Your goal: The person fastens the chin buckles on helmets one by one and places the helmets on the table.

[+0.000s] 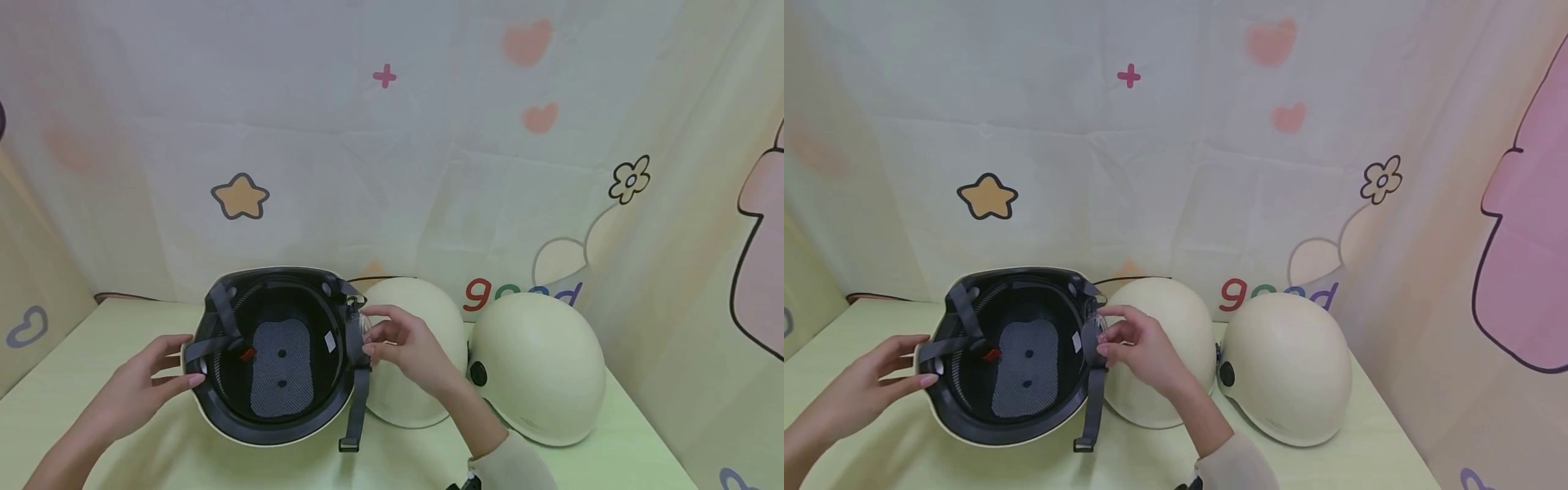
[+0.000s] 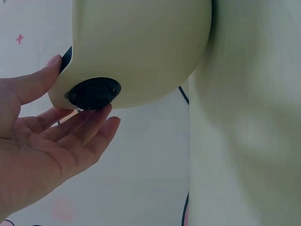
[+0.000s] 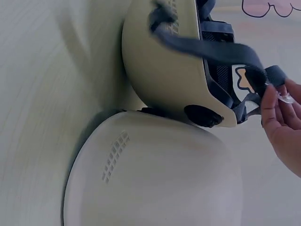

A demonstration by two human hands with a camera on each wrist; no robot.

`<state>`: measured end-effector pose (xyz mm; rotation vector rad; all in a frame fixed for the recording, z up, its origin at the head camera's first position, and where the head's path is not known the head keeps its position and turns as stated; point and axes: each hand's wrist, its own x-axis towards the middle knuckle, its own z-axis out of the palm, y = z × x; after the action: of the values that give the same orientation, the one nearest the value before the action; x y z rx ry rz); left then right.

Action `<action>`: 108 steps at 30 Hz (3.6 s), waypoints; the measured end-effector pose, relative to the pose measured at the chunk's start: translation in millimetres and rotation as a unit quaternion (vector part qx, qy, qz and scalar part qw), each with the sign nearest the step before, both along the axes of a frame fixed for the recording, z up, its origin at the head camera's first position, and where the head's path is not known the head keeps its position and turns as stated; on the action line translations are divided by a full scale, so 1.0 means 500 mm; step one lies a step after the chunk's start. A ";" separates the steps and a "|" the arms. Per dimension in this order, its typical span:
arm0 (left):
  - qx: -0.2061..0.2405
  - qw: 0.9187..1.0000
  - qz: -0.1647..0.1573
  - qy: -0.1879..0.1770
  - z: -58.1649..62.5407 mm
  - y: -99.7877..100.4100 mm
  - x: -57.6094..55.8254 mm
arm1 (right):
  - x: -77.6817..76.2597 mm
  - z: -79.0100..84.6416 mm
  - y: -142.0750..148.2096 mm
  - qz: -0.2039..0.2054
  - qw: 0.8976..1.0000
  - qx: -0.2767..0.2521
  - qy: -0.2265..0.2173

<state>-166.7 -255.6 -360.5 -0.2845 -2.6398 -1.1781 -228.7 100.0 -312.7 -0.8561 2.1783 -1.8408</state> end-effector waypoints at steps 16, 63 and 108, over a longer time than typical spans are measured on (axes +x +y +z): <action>0.006 1.000 0.010 0.009 -0.003 0.001 0.007 | -0.020 -0.051 -0.007 -0.010 0.995 0.080 0.060; -0.006 1.000 -0.019 0.003 0.010 -0.001 -0.008 | -0.029 -0.066 0.011 0.141 0.943 0.165 0.251; -0.051 0.983 -0.095 0.147 0.009 0.014 -0.027 | -0.013 -0.042 -0.010 -0.007 0.966 0.135 0.220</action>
<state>-180.0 -248.7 -356.2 -0.6874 -2.4554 -0.9666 -235.0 95.0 -333.9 -1.2845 2.6166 -1.4050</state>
